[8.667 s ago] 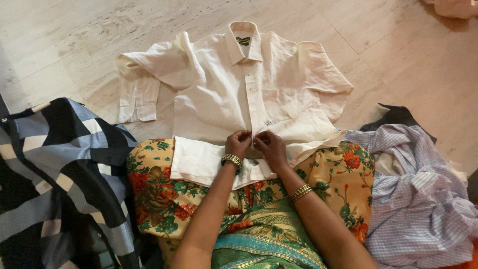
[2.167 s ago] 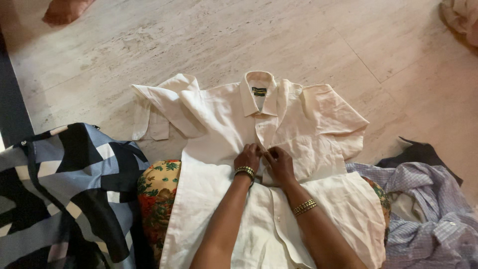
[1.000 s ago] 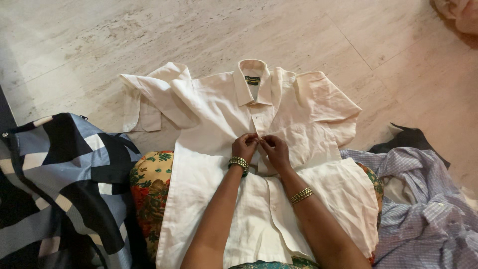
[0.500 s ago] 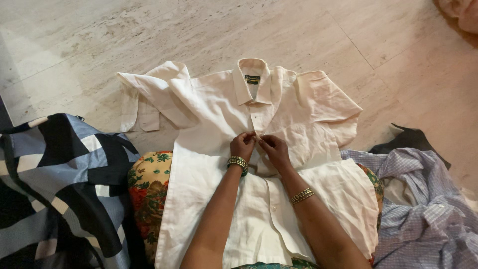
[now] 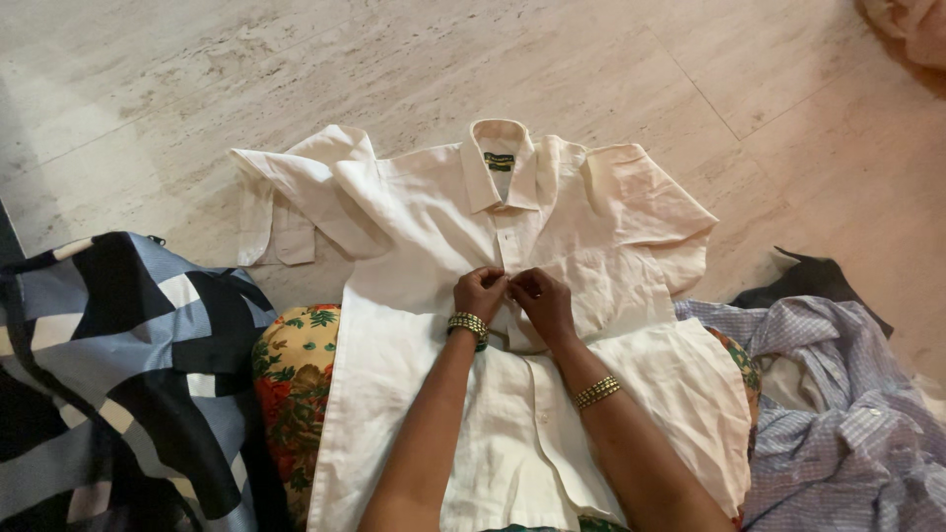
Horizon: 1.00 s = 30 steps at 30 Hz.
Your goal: The person takes a white shirt out of a bag, buttons it up, and then carefully folds it on the floor before placing it back into the bag.
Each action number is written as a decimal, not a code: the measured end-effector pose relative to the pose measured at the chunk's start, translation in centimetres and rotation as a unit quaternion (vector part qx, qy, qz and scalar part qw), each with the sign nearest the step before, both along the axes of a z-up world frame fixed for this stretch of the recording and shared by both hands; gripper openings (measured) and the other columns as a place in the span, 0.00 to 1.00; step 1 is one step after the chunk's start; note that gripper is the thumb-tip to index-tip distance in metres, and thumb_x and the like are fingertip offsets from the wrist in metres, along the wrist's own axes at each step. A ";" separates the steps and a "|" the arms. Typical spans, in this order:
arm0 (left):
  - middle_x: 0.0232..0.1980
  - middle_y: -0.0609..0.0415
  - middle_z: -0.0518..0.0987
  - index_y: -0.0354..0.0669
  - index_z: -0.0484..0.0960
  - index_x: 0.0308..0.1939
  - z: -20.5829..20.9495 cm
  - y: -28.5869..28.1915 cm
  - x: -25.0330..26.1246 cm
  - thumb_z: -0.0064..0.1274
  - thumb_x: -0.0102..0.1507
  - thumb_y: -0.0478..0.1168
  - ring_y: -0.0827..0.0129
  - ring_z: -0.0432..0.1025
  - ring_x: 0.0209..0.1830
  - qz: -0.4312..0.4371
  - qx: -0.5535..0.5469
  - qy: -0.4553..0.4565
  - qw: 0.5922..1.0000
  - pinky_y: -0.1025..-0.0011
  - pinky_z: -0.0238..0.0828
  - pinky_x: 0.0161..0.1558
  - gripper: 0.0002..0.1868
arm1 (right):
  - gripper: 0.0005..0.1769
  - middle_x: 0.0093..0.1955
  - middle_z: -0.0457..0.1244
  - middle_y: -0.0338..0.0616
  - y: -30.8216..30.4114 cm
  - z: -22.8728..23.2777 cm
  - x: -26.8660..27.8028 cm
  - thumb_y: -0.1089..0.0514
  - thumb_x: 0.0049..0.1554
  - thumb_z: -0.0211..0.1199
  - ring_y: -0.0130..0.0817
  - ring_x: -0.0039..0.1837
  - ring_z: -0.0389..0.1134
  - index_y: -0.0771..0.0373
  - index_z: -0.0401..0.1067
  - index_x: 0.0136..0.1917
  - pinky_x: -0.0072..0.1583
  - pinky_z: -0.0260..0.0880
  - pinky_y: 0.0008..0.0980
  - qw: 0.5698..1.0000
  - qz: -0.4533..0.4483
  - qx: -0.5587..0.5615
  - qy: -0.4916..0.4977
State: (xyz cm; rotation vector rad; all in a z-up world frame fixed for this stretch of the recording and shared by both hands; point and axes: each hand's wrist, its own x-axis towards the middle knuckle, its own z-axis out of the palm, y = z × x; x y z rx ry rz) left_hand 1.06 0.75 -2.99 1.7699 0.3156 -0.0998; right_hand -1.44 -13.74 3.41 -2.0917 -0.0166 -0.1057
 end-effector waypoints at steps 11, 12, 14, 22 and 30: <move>0.41 0.52 0.84 0.40 0.80 0.47 -3.4 -0.9 -0.1 0.57 0.61 0.35 0.71 0.78 0.39 0.001 -0.073 -0.046 0.996 0.71 0.77 0.44 0.11 | 0.07 0.42 0.73 0.44 0.0 0.1 -0.4 0.60 0.59 0.66 0.29 0.45 0.77 0.64 0.77 0.51 0.46 0.75 0.28 0.998 0.006 0.053 0.029; 0.42 0.51 0.85 0.40 0.80 0.47 -3.1 -0.8 -0.4 0.57 0.61 0.36 0.68 0.79 0.40 -0.011 -0.051 -0.051 0.997 0.69 0.77 0.45 0.11 | 0.07 0.41 0.72 0.45 -0.2 0.2 -0.5 0.59 0.58 0.68 0.32 0.43 0.76 0.64 0.77 0.49 0.46 0.75 0.30 1.000 0.008 0.014 0.004; 0.44 0.47 0.85 0.41 0.82 0.47 -1.8 -0.5 -0.9 0.56 0.61 0.38 0.60 0.79 0.44 -0.102 0.070 -0.037 0.992 0.63 0.77 0.48 0.11 | 0.09 0.40 0.70 0.47 -0.5 0.7 -0.6 0.57 0.55 0.72 0.37 0.41 0.74 0.65 0.77 0.44 0.45 0.74 0.33 0.997 0.011 -0.061 -0.048; 0.49 0.40 0.82 0.45 0.81 0.49 6.6 -1.6 -6.5 0.54 0.64 0.44 0.47 0.78 0.50 -0.316 0.311 0.134 0.886 0.52 0.74 0.53 0.12 | 0.22 0.49 0.66 0.49 0.0 0.6 -1.1 0.56 0.46 0.77 0.44 0.50 0.70 0.64 0.71 0.50 0.51 0.72 0.39 0.994 0.002 -0.103 0.041; 0.50 0.50 0.81 0.51 0.81 0.46 2.1 -1.3 -3.2 0.49 0.65 0.41 0.52 0.77 0.52 -0.151 0.268 -0.152 0.939 0.56 0.76 0.51 0.08 | 0.26 0.57 0.64 0.52 -0.5 -1.6 -1.2 0.59 0.46 0.72 0.50 0.56 0.69 0.60 0.68 0.57 0.55 0.72 0.44 0.989 0.011 -0.141 0.037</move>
